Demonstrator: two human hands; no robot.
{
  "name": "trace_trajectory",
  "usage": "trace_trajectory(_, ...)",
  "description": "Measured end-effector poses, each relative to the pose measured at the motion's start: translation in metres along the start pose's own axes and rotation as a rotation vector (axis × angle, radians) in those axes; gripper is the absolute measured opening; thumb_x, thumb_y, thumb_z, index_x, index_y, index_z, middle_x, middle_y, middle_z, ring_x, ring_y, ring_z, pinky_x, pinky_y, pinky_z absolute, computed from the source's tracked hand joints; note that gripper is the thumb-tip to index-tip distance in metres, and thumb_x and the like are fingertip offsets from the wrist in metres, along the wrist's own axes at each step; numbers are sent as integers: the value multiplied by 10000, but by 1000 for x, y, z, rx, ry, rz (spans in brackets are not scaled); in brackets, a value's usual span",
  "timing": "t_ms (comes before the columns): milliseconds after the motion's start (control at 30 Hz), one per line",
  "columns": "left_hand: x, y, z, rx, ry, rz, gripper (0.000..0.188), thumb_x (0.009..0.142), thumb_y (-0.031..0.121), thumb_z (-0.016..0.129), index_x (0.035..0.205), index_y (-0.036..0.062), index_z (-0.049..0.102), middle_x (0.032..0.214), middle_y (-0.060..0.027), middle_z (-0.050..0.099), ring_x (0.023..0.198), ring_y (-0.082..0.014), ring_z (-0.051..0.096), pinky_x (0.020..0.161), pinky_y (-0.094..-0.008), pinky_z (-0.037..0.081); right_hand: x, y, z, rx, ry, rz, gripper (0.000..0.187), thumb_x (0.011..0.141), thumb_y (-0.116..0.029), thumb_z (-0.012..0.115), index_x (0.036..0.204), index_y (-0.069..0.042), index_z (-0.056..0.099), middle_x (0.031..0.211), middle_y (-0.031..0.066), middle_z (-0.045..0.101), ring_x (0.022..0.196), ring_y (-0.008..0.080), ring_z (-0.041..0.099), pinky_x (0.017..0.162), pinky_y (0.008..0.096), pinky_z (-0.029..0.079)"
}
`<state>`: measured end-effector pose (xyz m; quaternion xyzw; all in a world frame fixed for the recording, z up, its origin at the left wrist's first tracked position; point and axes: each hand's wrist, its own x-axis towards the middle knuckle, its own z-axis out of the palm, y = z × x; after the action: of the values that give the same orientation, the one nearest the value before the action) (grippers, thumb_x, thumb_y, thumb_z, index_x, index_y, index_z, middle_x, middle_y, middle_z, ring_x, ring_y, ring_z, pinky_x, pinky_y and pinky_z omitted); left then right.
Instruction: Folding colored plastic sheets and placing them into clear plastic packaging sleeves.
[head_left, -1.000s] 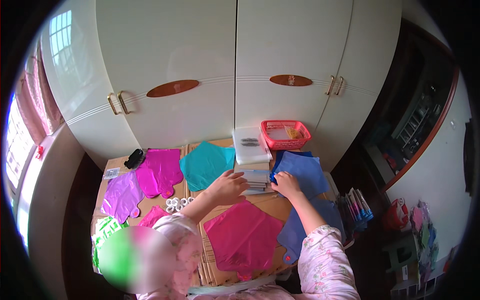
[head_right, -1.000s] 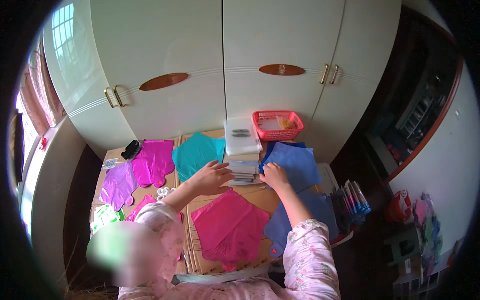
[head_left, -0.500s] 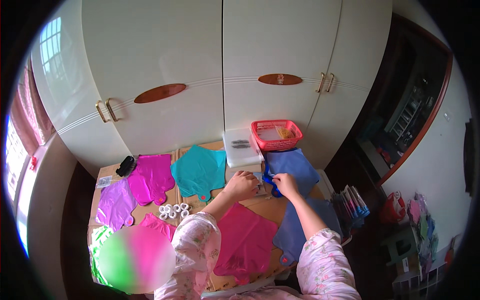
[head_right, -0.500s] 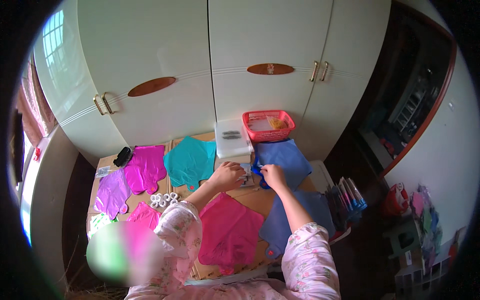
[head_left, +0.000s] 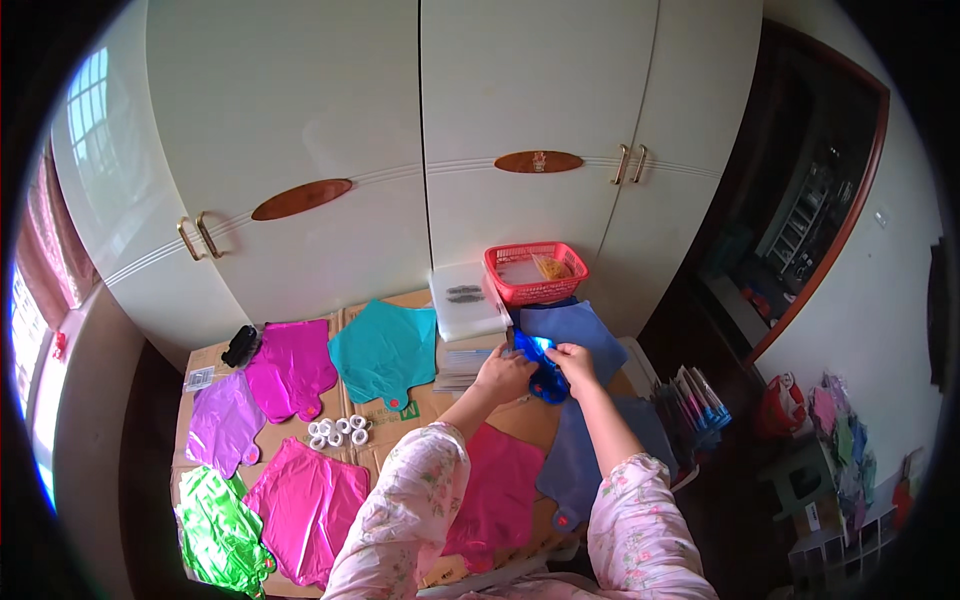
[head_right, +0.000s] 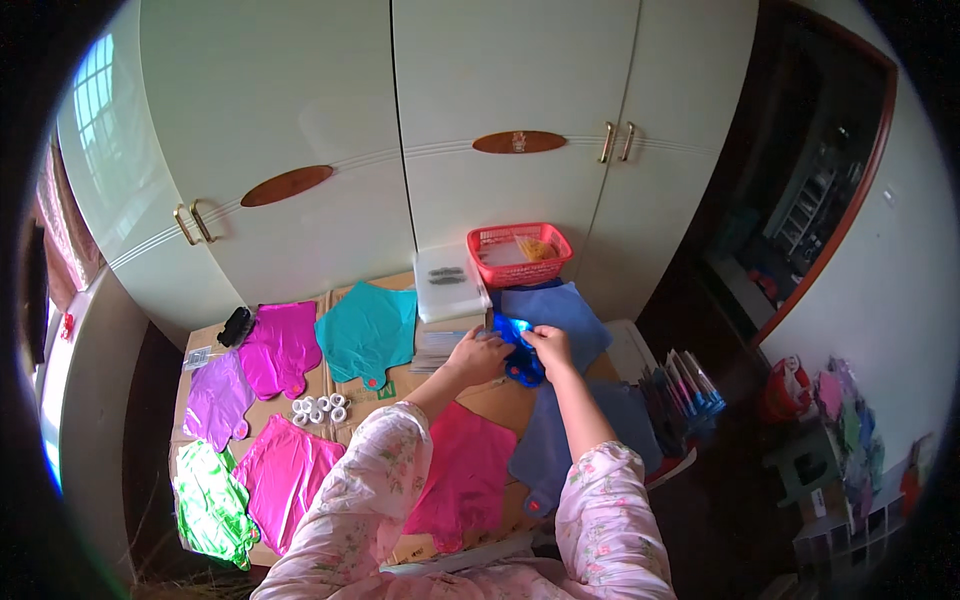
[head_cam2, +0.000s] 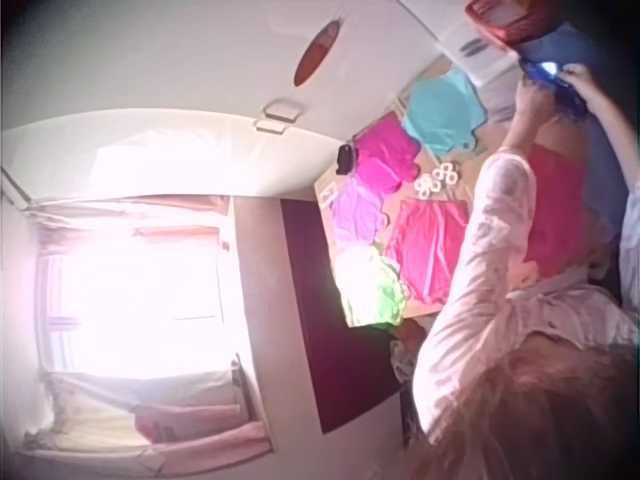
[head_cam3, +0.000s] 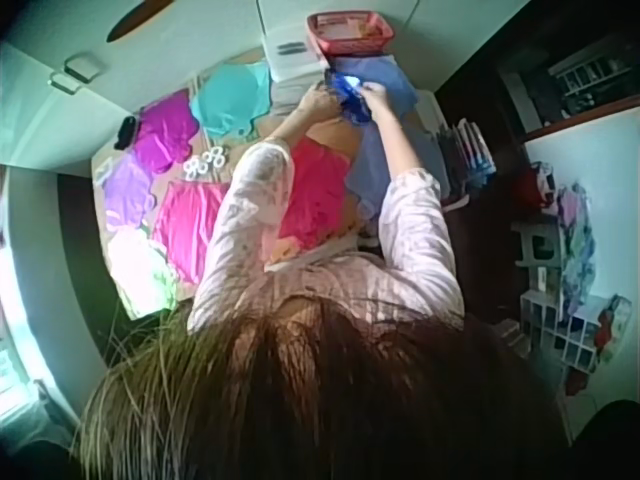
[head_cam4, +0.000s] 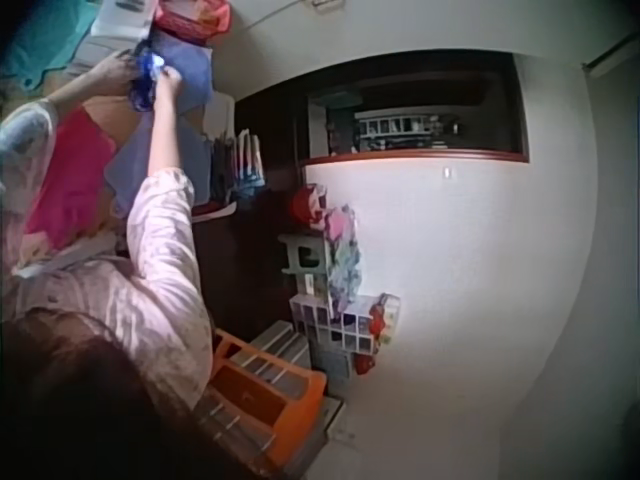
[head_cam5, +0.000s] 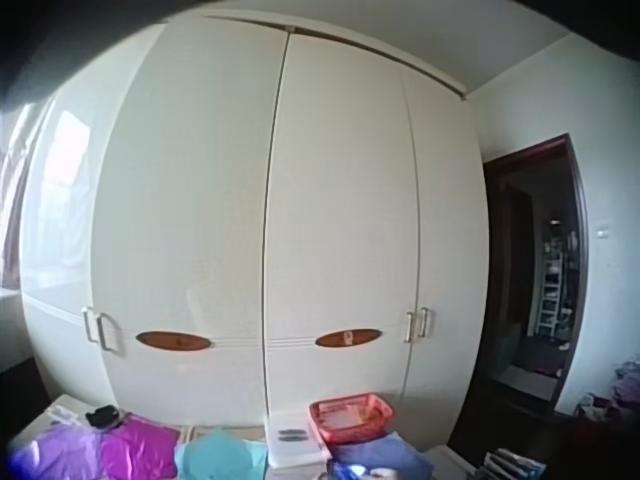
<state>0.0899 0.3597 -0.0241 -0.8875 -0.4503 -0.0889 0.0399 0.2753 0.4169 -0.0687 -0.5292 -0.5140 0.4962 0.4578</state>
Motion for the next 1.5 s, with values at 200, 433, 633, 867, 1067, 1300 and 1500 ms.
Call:
trace_trajectory(200,5,4,2,31,-225,22,334,919,250,399,1162,160,609,1121,-61,619,1092,-232,582,1115,-522,182,29,4,-65,480,109,139,134,783,-86,698,889,-29,640,787,45,601,699,154,557,642,334,484)
trace_trajectory(433,8,3,6,69,-320,5,390,904,245,416,1261,162,547,1180,-81,585,1124,-222,565,1109,-564,158,29,-60,-202,441,753,-203,133,832,-71,652,954,-48,604,929,90,629,811,190,597,755,351,506)
trace_trajectory(633,10,7,-2,37,-329,13,399,908,257,420,1279,163,530,1237,-88,551,1173,-233,531,1116,-564,128,-20,-196,-174,-401,797,-888,179,856,-86,637,991,-53,525,831,73,648,768,135,614,695,292,480)
trace_trajectory(867,-48,-37,-47,-30,10,-88,393,870,289,523,1231,140,559,1292,-89,526,1207,-237,494,1100,-553,189,-41,-238,34,-773,99,-1277,171,768,-9,555,879,-77,666,896,97,663,840,271,647,737,358,529)
trace_trajectory(1067,-176,-143,-77,-213,-40,-384,368,845,296,583,1162,110,608,1168,-113,600,1091,-301,555,945,-424,423,-43,-152,191,-762,-329,-1548,83,765,-83,551,805,-84,623,806,64,627,786,225,641,683,326,531)
trace_trajectory(1300,-267,-123,-83,-455,-78,-273,371,830,313,616,1161,145,609,1187,-80,574,1013,-305,589,861,-399,477,-69,-51,290,-889,-676,-1353,72,785,-111,542,793,-71,601,833,82,610,804,255,635,702,362,527)
trace_trajectory(1500,-289,-120,-70,-268,-80,-206,314,844,343,594,1095,157,624,1187,-45,571,1149,-245,509,919,-447,415,-82,-44,309,-957,-728,-1256,141,775,-192,599,739,-56,602,855,101,608,864,272,622,727,377,528)
